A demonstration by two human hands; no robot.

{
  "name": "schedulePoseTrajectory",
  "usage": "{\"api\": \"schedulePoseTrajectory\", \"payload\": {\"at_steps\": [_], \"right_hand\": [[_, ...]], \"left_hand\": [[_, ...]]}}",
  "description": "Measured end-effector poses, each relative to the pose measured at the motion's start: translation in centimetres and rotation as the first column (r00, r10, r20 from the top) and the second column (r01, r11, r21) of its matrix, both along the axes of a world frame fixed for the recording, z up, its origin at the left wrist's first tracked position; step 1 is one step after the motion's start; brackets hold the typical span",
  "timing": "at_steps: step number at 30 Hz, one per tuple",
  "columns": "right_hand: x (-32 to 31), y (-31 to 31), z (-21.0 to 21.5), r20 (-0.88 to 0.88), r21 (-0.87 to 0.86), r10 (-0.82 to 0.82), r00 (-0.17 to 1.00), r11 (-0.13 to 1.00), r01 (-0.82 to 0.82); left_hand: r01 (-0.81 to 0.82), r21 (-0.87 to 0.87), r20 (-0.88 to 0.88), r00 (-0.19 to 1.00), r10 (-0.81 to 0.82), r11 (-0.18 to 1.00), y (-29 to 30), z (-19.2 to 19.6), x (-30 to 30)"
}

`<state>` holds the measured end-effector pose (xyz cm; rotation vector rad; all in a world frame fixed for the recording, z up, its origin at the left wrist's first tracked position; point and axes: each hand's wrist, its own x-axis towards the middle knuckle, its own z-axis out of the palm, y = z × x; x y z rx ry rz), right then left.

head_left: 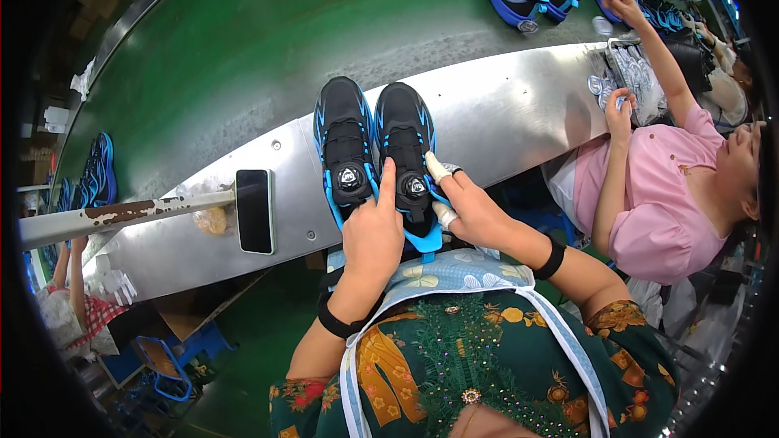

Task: Wiping and inspecting shoes on an assembly line conveyor.

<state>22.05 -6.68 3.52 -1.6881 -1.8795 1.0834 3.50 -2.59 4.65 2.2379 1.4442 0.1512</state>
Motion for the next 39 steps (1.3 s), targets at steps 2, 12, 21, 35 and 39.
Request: {"api": "schedulePoseTrajectory", "payload": {"at_steps": [2,12,21,35,39], "right_hand": [[-0.6,0.5,1.3,-0.023,-0.022,-0.035,0.999,0.999,0.035],[-2.4,3.3,0.7,0.087,0.463,-0.082,0.993,0.886,0.033],[15.6,13.5,2.8,0.29,0.461,-0.285,0.914,0.878,0.127],[29.6,24.3,-2.7,0.593,0.461,-0.491,0.638,0.857,0.231],[32.5,24.6,-2.3,0.716,0.605,-0.566,0.408,0.795,0.042]], "left_hand": [[0.007,0.066,-0.008,1.0,-0.006,0.998,-0.1,-0.1,0.0],[-0.105,-0.004,0.106,0.989,0.105,0.994,0.6,-0.6,-0.9],[-0.297,0.333,0.153,0.954,0.259,0.895,21.9,-1.0,-6.5],[-0.054,0.793,0.056,0.998,0.016,0.606,20.2,0.6,-5.6],[-0.083,0.569,0.289,0.952,-0.104,0.818,16.5,0.8,-0.8]]}}
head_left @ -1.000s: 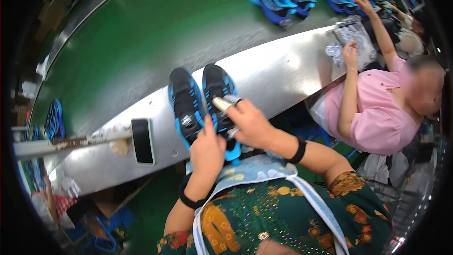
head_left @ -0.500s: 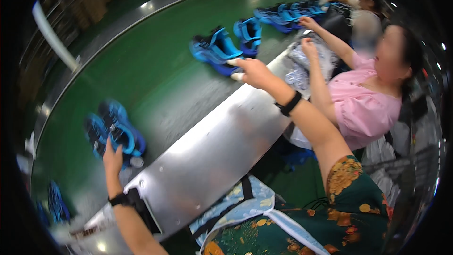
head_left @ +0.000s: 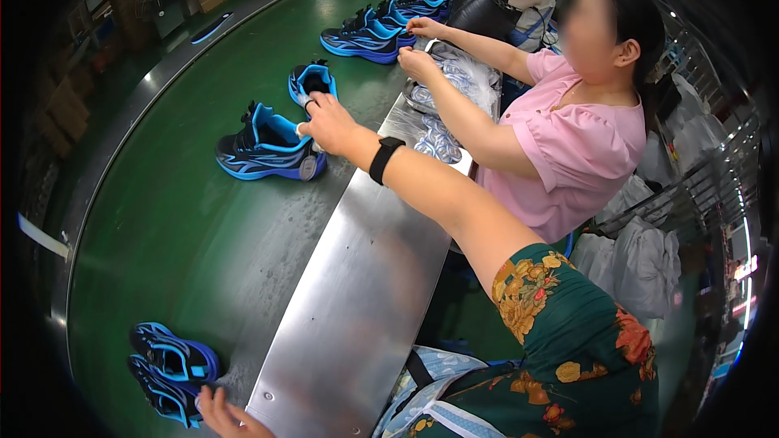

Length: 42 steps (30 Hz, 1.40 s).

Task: Wiping and inspecting shoes on an assembly line conveyor.

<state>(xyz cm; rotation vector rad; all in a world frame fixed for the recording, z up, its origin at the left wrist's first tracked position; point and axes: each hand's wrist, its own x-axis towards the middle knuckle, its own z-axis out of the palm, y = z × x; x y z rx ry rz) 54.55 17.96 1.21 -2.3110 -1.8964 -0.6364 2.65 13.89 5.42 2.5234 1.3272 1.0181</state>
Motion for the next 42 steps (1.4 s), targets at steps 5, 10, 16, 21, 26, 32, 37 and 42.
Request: {"api": "schedulePoseTrajectory", "payload": {"at_steps": [5,10,16,21,26,32,37,42], "right_hand": [[1.1,2.6,0.3,-0.113,-0.352,-0.109,0.988,0.934,0.063],[-0.9,1.3,-0.8,-0.192,-0.32,0.085,0.978,0.936,-0.145],[-18.1,-9.7,3.5,-0.557,-0.065,0.334,0.761,0.895,-0.441],[-23.6,-16.1,1.5,-0.773,0.133,0.495,0.397,0.738,-0.661],[-22.0,-17.9,1.3,-0.72,0.068,0.517,0.462,0.716,-0.695],[-18.5,-19.3,6.4,-0.669,-0.378,0.339,0.661,0.611,-0.696],[-24.4,-16.4,6.7,-0.854,0.168,0.446,0.269,0.724,-0.669],[-29.9,-11.5,2.4,-0.849,0.134,0.506,0.148,0.479,-0.868]], "left_hand": [[0.279,-0.362,0.002,0.954,-0.298,0.89,-1.1,-2.9,3.8],[0.33,-0.702,0.324,0.937,-0.13,0.631,-0.1,-5.7,10.2],[0.194,-0.635,0.405,0.908,0.108,0.748,-0.7,-4.1,12.1],[0.21,-0.752,0.331,0.94,0.082,0.625,-3.0,-5.7,9.9],[0.214,-0.791,0.327,0.94,0.1,0.572,-4.8,-5.8,7.4],[0.204,-0.838,0.313,0.939,0.139,0.505,-6.2,-6.7,3.8],[0.207,-0.873,0.304,0.939,0.161,0.441,-7.1,-7.0,1.5],[0.202,-0.904,0.288,0.939,0.187,0.377,-8.0,-6.1,-1.3]]}}
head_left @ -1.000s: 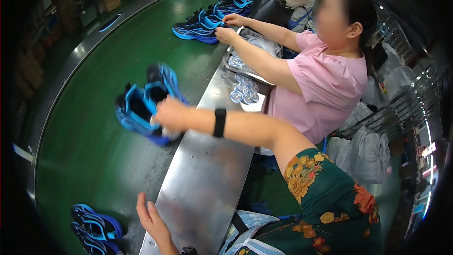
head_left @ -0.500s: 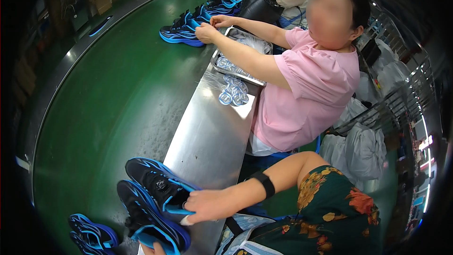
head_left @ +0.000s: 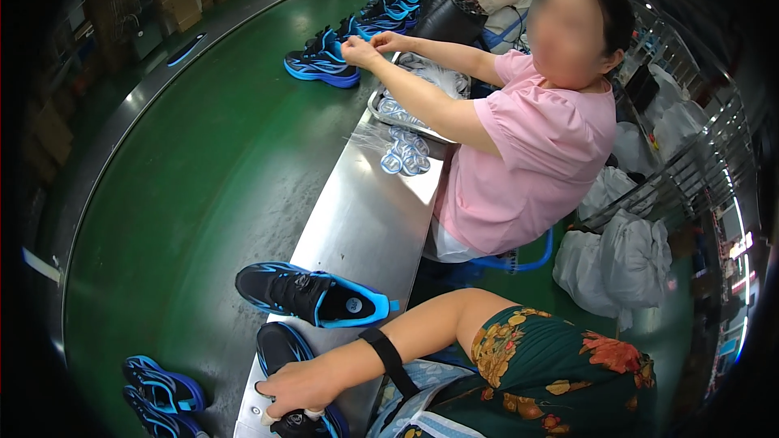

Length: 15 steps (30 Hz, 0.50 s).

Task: Wiping and inspecting shoes on an assembly line conveyor.

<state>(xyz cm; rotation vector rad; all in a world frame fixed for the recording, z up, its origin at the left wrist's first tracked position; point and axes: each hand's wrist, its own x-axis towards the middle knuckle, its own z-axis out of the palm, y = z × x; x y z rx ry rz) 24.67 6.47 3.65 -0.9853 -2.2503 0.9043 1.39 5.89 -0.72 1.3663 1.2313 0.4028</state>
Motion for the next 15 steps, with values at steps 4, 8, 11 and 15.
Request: {"api": "schedulePoseTrajectory", "payload": {"at_steps": [4,8,11,15], "right_hand": [[-1.2,0.6,-0.3,0.064,0.135,0.101,0.993,0.985,-0.109],[-3.3,-0.4,-1.6,0.302,0.216,0.01,0.953,0.973,-0.078],[-2.6,1.0,0.2,0.389,0.126,0.143,0.91,0.97,-0.206],[-2.4,0.8,0.6,0.408,0.076,0.193,0.892,0.967,-0.244]], "left_hand": [[-0.012,-0.069,-0.003,1.0,0.012,0.998,-0.7,0.8,-2.1],[-0.015,-0.14,0.009,1.0,0.017,0.99,-1.3,1.6,-3.4],[-0.027,-0.182,0.022,0.999,0.031,0.983,-1.5,2.2,-4.2],[-0.054,-0.241,0.035,0.997,0.065,0.969,-2.7,4.9,-3.9]]}}
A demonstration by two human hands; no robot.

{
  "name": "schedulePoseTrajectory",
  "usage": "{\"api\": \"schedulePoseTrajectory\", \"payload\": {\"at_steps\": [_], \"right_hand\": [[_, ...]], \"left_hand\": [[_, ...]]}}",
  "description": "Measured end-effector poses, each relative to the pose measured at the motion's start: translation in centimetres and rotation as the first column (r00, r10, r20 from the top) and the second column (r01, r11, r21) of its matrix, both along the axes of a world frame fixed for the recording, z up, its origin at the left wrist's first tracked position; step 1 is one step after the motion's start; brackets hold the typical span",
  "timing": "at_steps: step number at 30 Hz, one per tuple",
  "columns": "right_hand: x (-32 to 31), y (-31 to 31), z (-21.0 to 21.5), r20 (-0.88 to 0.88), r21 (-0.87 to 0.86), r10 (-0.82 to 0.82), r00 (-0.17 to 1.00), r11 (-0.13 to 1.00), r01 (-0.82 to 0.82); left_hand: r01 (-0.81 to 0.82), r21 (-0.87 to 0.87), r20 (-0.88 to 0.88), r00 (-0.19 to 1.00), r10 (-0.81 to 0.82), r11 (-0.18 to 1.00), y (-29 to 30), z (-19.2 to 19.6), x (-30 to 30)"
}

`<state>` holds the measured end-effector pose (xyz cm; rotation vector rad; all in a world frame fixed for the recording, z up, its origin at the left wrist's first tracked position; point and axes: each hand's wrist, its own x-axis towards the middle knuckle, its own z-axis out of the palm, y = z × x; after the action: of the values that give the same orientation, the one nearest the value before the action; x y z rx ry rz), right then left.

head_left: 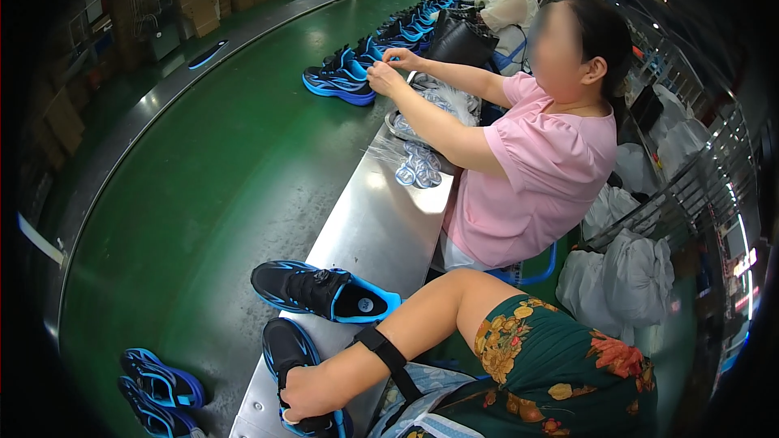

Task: Wiping and inspecting shoes on an assembly line conveyor.

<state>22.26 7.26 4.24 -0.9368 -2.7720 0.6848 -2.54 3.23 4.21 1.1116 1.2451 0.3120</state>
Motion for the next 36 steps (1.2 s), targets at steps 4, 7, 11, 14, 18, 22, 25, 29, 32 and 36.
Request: {"api": "schedulePoseTrajectory", "payload": {"at_steps": [4,7,11,14,18,22,25,29,32,36], "right_hand": [[-1.8,-0.1,-0.2,0.076,0.035,0.006,0.997,0.999,-0.008],[-1.4,-0.5,-0.4,0.054,-0.033,-0.089,0.995,0.995,0.091],[1.2,-0.5,1.5,-0.233,-0.264,-0.085,0.969,0.964,0.021],[1.4,-2.3,-0.3,-0.442,-0.36,-0.236,0.865,0.93,0.07],[-0.2,-3.8,-1.4,-0.437,0.028,-0.321,0.841,0.929,0.369],[0.4,-2.9,0.3,-0.319,-0.172,-0.312,0.895,0.948,0.269],[-0.5,-3.9,-0.6,-0.347,-0.118,-0.31,0.885,0.951,0.286],[-0.1,-4.2,-2.3,-0.451,0.071,-0.306,0.838,0.924,0.375],[0.7,-3.8,-2.1,-0.532,0.016,-0.282,0.798,0.94,0.342],[-0.5,-4.5,-2.0,-0.492,0.043,-0.415,0.765,0.866,0.498]], "left_hand": [[0.146,-0.278,0.013,0.989,-0.148,0.949,1.0,4.5,3.1],[0.052,-0.314,0.123,0.992,-0.014,0.948,0.7,3.7,4.3],[-0.093,-0.31,0.187,0.97,0.156,0.946,-0.4,2.6,3.3],[-0.229,-0.297,0.23,0.925,0.302,0.927,-1.6,2.9,5.3],[-0.177,-0.222,0.197,0.955,0.221,0.959,-2.2,2.2,4.7],[-0.198,-0.263,0.197,0.947,0.253,0.944,-2.2,2.4,4.5],[-0.163,-0.252,0.21,0.953,0.218,0.954,-2.3,2.2,4.5],[-0.179,-0.296,0.237,0.938,0.253,0.938,-1.8,2.6,4.8],[-0.148,-0.316,0.226,0.947,0.226,0.937,-1.8,1.9,4.3],[-0.096,-0.274,0.19,0.97,0.151,0.957,-1.8,1.7,4.2]]}}
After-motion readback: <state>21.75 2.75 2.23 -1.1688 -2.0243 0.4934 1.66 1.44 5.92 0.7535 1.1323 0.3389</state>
